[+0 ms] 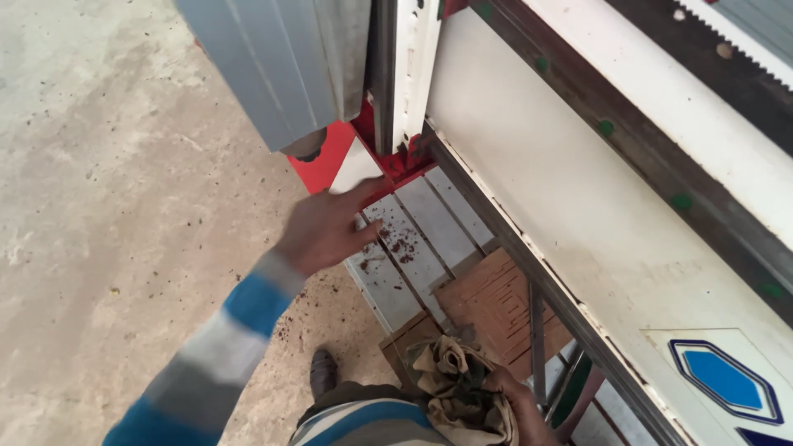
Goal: The person uses a screwdriver to remove a long metal rod from a machine, wipes the internal components with a cloth, and then reinserts the rod, tightening it back into place.
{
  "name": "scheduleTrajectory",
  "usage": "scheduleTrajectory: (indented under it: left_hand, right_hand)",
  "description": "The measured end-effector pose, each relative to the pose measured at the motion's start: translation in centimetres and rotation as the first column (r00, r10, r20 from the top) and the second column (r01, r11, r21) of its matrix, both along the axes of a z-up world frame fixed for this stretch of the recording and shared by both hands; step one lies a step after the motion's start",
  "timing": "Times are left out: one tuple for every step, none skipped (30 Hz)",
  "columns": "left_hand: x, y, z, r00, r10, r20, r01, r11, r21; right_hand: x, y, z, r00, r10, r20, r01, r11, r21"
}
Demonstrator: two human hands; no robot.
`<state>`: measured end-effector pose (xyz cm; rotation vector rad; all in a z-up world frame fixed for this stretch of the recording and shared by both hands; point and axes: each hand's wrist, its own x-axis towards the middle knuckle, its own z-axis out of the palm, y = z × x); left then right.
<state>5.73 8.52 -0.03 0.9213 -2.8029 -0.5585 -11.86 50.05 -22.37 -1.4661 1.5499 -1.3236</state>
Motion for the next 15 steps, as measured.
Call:
scheduleTrajectory:
  left_hand:
    - [-1.3, -0.3, -0.2, 1.0, 0.007, -0.008, -0.007, 1.0, -0.002]
    - [-2.7, -0.7, -0.4, 0.999, -0.045, 0.019, 0.045, 0.999, -0.025]
    - [-4.3, -1.1, -0.5, 0.994, -0.095, 0.047, 0.098, 0.994, -0.048]
    - [-4.9, -1.2, -0.1, 0.994, -0.103, 0.041, 0.105, 0.993, -0.053]
    - [-5.5, -1.3, 0.3, 0.988, -0.13, 0.083, 0.132, 0.991, -0.027]
    - [-6.2, -1.3, 0.6, 0.979, -0.161, 0.127, 0.162, 0.987, 0.003]
    - [-6.9, -1.4, 0.6, 0.977, -0.173, 0.124, 0.174, 0.985, 0.001]
    - [-7.3, -1.6, 0.6, 0.97, -0.166, 0.18, 0.162, 0.986, 0.037]
    - [-7.7, -1.7, 0.6, 0.959, -0.161, 0.235, 0.148, 0.986, 0.073]
    - [-8.0, -2.0, -0.2, 0.956, -0.165, 0.241, 0.151, 0.986, 0.075]
    - [-8.2, -2.4, -1.0, 0.952, -0.163, 0.257, 0.143, 0.985, 0.093]
    - [-8.3, -2.8, -1.8, 0.949, -0.155, 0.273, 0.129, 0.986, 0.109]
    - [-8.2, -2.7, -1.9, 0.948, -0.153, 0.278, 0.127, 0.986, 0.109]
    - [-7.9, -2.7, -2.0, 0.958, -0.174, 0.227, 0.153, 0.982, 0.109]
    - [-7.6, -2.6, -2.2, 0.965, -0.195, 0.176, 0.178, 0.978, 0.108]
  right_hand:
    - [-0.5, 0.5, -1.4, 1.0, 0.007, -0.008, -0.007, 1.0, -0.002]
    - [-1.0, 1.0, -2.9, 0.999, -0.039, -0.035, 0.039, 0.999, 0.019]
    - [-1.6, 1.4, -4.4, 0.994, -0.084, -0.063, 0.087, 0.995, 0.038]
    - [-4.3, 2.8, -13.1, 0.993, -0.092, -0.069, 0.095, 0.995, 0.033]
    - [-6.9, 5.5, -20.6, 0.954, -0.19, 0.232, 0.126, 0.956, 0.265]
    - [-8.5, 9.2, -26.6, 0.809, -0.335, 0.483, 0.075, 0.874, 0.481]
    - [-7.7, 8.6, -24.2, 0.806, -0.344, 0.482, 0.087, 0.874, 0.478]
    - [-6.4, 7.9, -22.0, 0.912, -0.32, 0.256, 0.191, 0.886, 0.423]
    - [-5.2, 7.2, -19.9, 0.954, -0.3, 0.008, 0.279, 0.896, 0.344]
    - [-5.0, 7.0, -20.3, 0.952, -0.304, 0.014, 0.281, 0.895, 0.347]
    - [-4.8, 6.9, -20.7, 0.907, -0.38, 0.181, 0.292, 0.878, 0.379]
    - [-4.8, 6.5, -21.1, 0.831, -0.442, 0.337, 0.292, 0.864, 0.411]
    - [-4.2, 6.3, -20.5, 0.83, -0.44, 0.342, 0.288, 0.864, 0.412]
    - [-3.9, 5.9, -19.8, 0.792, -0.456, 0.406, 0.274, 0.86, 0.431]
    - [-3.5, 5.6, -19.1, 0.749, -0.47, 0.467, 0.258, 0.856, 0.449]
